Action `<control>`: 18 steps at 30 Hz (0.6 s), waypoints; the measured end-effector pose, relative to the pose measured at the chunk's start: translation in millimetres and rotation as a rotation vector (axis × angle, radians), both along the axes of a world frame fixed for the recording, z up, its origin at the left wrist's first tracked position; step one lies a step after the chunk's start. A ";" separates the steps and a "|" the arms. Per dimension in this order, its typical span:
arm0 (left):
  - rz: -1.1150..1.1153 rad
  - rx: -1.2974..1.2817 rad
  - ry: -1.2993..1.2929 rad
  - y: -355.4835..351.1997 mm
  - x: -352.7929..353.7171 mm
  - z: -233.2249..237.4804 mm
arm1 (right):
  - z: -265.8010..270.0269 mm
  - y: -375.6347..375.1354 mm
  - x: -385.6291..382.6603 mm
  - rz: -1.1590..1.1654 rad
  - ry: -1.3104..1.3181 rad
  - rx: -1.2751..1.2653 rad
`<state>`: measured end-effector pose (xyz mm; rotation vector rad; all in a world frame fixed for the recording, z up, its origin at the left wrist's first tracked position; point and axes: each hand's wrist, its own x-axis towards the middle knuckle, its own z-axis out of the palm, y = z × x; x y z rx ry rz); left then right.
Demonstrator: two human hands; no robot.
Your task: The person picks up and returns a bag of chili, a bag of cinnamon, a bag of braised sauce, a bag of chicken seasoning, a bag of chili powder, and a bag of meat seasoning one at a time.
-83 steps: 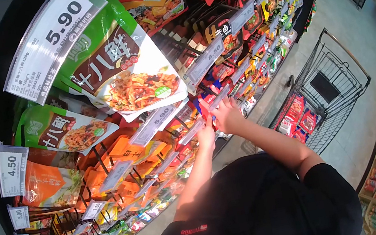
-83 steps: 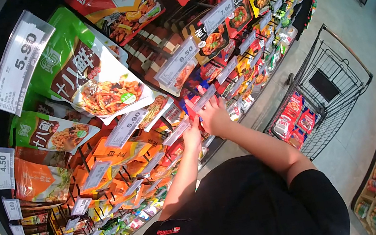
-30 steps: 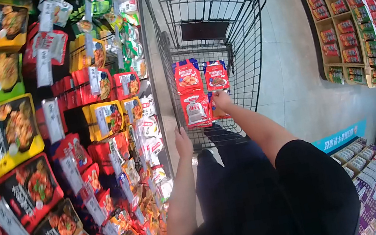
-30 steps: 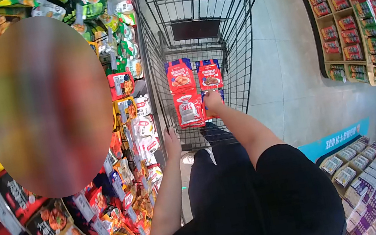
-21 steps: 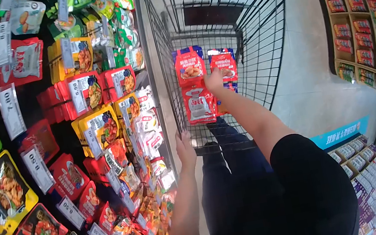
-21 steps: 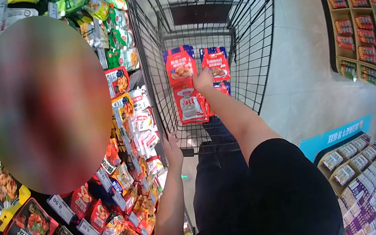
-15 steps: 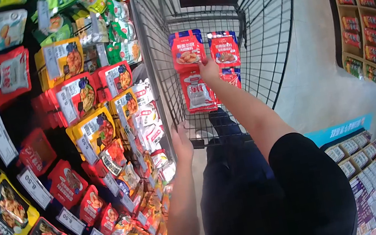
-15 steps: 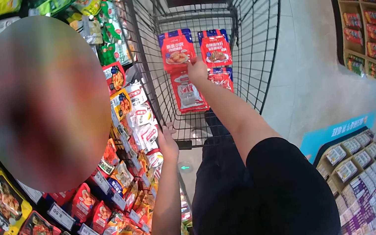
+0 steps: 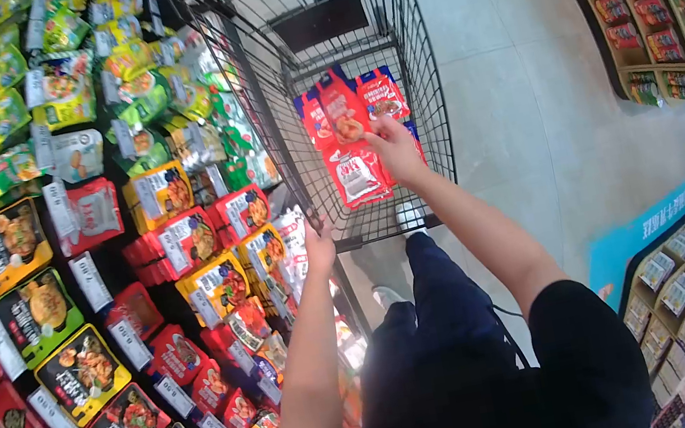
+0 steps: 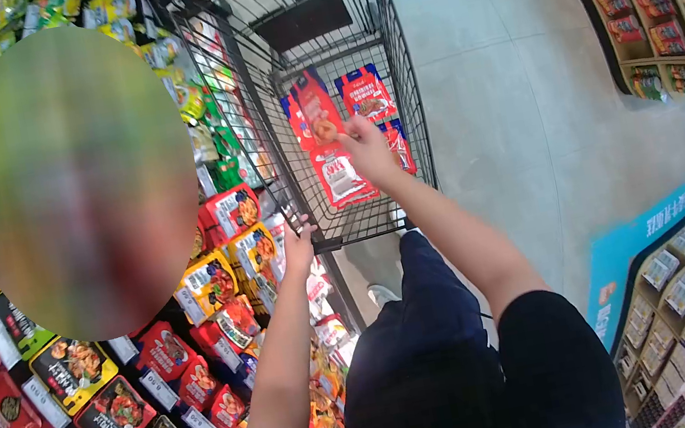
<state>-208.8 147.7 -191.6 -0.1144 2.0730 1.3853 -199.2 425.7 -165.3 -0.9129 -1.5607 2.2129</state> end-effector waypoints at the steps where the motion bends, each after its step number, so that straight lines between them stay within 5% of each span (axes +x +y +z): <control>1: -0.012 0.011 0.025 7.8 -5.1 11.7 | 29.4 9.9 15.3 -0.011 0.042 -0.126; 3: -0.123 -0.192 0.019 25.8 -12.6 40.7 | 89.8 26.9 50.2 -0.013 0.080 -0.289; 7: -0.170 -0.375 0.275 3.5 -12.9 -5.5 | 168.6 27.1 121.1 -0.038 0.166 -0.397; 8: -0.167 -0.364 0.296 13.9 -5.6 14.4 | 187.2 23.3 136.6 -0.016 0.190 -0.441; 10: 0.099 -0.162 0.380 47.5 14.1 92.6 | 207.0 9.9 167.1 0.028 0.243 -0.508; 12: 0.113 0.403 -0.118 53.6 22.5 156.1 | 227.4 -11.1 181.3 0.044 0.307 -0.546; 13: 0.101 0.408 -0.102 55.0 27.8 190.7 | 234.0 -22.2 183.0 0.043 0.327 -0.540; 15: 0.072 0.942 -0.338 53.7 44.1 256.0 | 247.5 -41.4 182.7 0.128 0.392 -0.569; 18: 0.034 0.909 -0.141 43.9 42.2 329.2 | 267.8 -70.2 161.5 0.216 0.422 -0.494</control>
